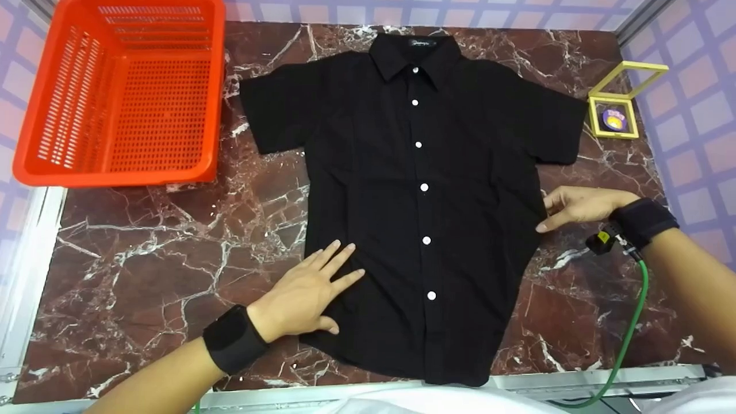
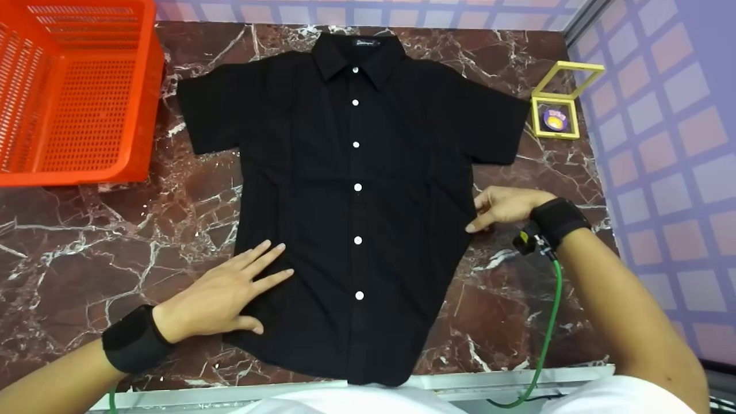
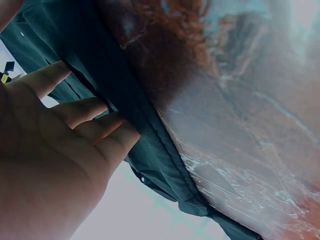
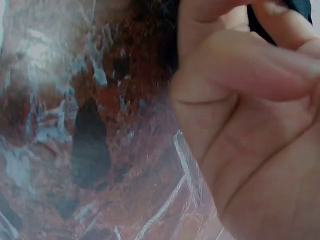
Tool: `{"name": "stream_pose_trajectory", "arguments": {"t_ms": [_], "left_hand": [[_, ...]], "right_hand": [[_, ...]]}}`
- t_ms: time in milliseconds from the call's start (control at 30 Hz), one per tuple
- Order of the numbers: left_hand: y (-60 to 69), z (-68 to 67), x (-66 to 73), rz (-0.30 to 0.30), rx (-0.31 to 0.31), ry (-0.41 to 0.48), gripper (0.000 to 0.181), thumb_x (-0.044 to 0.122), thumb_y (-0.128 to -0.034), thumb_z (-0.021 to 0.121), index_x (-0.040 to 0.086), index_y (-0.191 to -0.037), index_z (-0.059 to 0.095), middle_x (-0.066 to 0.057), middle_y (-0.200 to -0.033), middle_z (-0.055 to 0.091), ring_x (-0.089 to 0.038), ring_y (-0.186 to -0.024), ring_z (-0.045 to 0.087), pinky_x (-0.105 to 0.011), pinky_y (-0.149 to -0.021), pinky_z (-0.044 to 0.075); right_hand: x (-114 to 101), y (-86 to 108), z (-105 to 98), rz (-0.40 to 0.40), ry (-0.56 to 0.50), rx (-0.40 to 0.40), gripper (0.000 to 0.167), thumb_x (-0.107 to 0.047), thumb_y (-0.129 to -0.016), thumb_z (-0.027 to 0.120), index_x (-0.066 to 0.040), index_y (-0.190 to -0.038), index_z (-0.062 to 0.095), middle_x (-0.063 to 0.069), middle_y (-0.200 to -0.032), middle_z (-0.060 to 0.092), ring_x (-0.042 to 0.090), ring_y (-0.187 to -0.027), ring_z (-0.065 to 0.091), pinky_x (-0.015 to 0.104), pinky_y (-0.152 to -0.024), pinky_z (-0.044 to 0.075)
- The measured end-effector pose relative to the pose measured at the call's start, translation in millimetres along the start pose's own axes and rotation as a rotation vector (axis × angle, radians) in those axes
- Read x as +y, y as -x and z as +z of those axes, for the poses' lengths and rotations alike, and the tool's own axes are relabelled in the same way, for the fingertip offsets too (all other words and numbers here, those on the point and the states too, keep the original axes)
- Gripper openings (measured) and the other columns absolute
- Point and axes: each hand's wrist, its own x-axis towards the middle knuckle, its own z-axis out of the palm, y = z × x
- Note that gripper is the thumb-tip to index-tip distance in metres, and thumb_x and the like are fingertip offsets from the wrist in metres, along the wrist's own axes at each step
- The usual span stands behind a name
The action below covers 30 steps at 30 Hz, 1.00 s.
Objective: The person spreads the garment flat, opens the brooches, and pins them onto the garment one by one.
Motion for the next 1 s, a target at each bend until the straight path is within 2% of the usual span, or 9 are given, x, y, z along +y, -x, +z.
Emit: {"name": "stream_pose_trajectory", "arguments": {"t_ms": [100, 167, 300, 400, 600, 667, 800, 900, 1000], "left_hand": [[0.1, 0.6, 0.5, -0.005, -0.001, 0.005, 0.098, 0.053, -0.0740, 0.084, 0.014, -0.153, 0.044, -0.020, -0.165, 0.017, -0.043, -0.151, 0.015, -0.052, -0.117, 0.027], [0.4, 0.6, 0.7, -0.010, -0.006, 0.008, 0.098, 0.053, -0.0737, 0.085, 0.014, -0.154, 0.043, -0.020, -0.165, 0.016, -0.042, -0.151, 0.015, -0.052, -0.117, 0.028], [1.0, -1.1, 0.6, -0.016, -0.011, 0.005, 0.098, 0.052, -0.0730, 0.086, 0.014, -0.154, 0.043, -0.020, -0.165, 0.016, -0.042, -0.151, 0.016, -0.053, -0.117, 0.029], [0.4, -2.1, 0.8, -0.009, -0.005, -0.002, 0.098, 0.051, -0.0727, 0.086, 0.013, -0.153, 0.044, -0.022, -0.165, 0.017, -0.043, -0.150, 0.017, -0.054, -0.116, 0.029], [-0.3, -1.2, 1.1, 0.000, 0.009, -0.004, 0.098, 0.050, -0.0715, 0.087, 0.013, -0.152, 0.045, -0.022, -0.164, 0.018, -0.043, -0.150, 0.018, -0.053, -0.115, 0.031], [-0.1, -1.2, 1.0, 0.002, 0.011, -0.002, 0.098, 0.050, -0.0713, 0.087, 0.013, -0.152, 0.046, -0.022, -0.164, 0.019, -0.043, -0.150, 0.019, -0.053, -0.115, 0.031], [-0.2, -1.8, 0.8, 0.010, 0.014, -0.005, 0.098, 0.049, -0.0715, 0.087, 0.012, -0.152, 0.046, -0.022, -0.164, 0.019, -0.044, -0.149, 0.019, -0.053, -0.115, 0.031], [-0.5, -1.8, 0.3, 0.015, 0.016, -0.005, 0.097, 0.050, -0.0716, 0.087, 0.012, -0.151, 0.046, -0.023, -0.164, 0.020, -0.045, -0.149, 0.019, -0.054, -0.115, 0.031], [-0.9, -1.3, 0.1, 0.018, 0.015, 0.002, 0.097, 0.050, -0.0719, 0.087, 0.012, -0.152, 0.046, -0.023, -0.163, 0.020, -0.045, -0.149, 0.019, -0.054, -0.115, 0.030]], "right_hand": [[-3.5, 0.1, 1.8, -0.007, -0.016, -0.022, 0.026, 0.000, -0.098, 0.059, 0.010, -0.121, 0.065, 0.010, -0.113, 0.073, 0.021, -0.102, 0.069, 0.031, -0.087, 0.055], [-4.0, -0.5, 4.3, -0.034, -0.067, -0.037, 0.026, 0.006, -0.096, 0.059, 0.012, -0.121, 0.063, 0.011, -0.114, 0.073, 0.021, -0.103, 0.069, 0.032, -0.089, 0.055], [-0.9, -4.5, 10.6, -0.087, -0.175, -0.085, 0.035, 0.016, -0.090, 0.061, 0.015, -0.125, 0.056, 0.013, -0.119, 0.070, 0.022, -0.108, 0.067, 0.034, -0.094, 0.054], [4.6, -7.2, 14.2, -0.103, -0.216, -0.117, 0.042, 0.018, -0.088, 0.062, 0.016, -0.129, 0.052, 0.015, -0.124, 0.068, 0.024, -0.113, 0.066, 0.035, -0.096, 0.053], [11.1, -7.4, 17.1, -0.162, -0.246, -0.218, 0.034, 0.018, -0.090, 0.059, 0.016, -0.124, 0.057, 0.019, -0.120, 0.069, 0.022, -0.109, 0.068, 0.034, -0.092, 0.054], [9.7, -6.5, 19.3, -0.153, -0.233, -0.252, 0.029, 0.018, -0.089, 0.060, 0.018, -0.118, 0.059, 0.016, -0.112, 0.072, 0.019, -0.102, 0.068, 0.031, -0.088, 0.056], [4.2, -5.1, 26.9, -0.064, -0.157, -0.288, 0.019, 0.012, -0.087, 0.067, 0.020, -0.102, 0.059, 0.000, -0.094, 0.070, 0.007, -0.085, 0.063, 0.020, -0.075, 0.052], [0.0, -3.9, 32.7, 0.004, -0.055, -0.256, 0.019, 0.004, -0.087, 0.072, 0.017, -0.091, 0.059, -0.007, -0.084, 0.064, 0.001, -0.073, 0.055, 0.015, -0.065, 0.045], [-1.7, 0.2, 35.4, 0.040, 0.013, -0.195, 0.017, 0.000, -0.086, 0.074, 0.013, -0.092, 0.066, -0.005, -0.083, 0.067, 0.000, -0.073, 0.056, 0.015, -0.065, 0.047]]}}
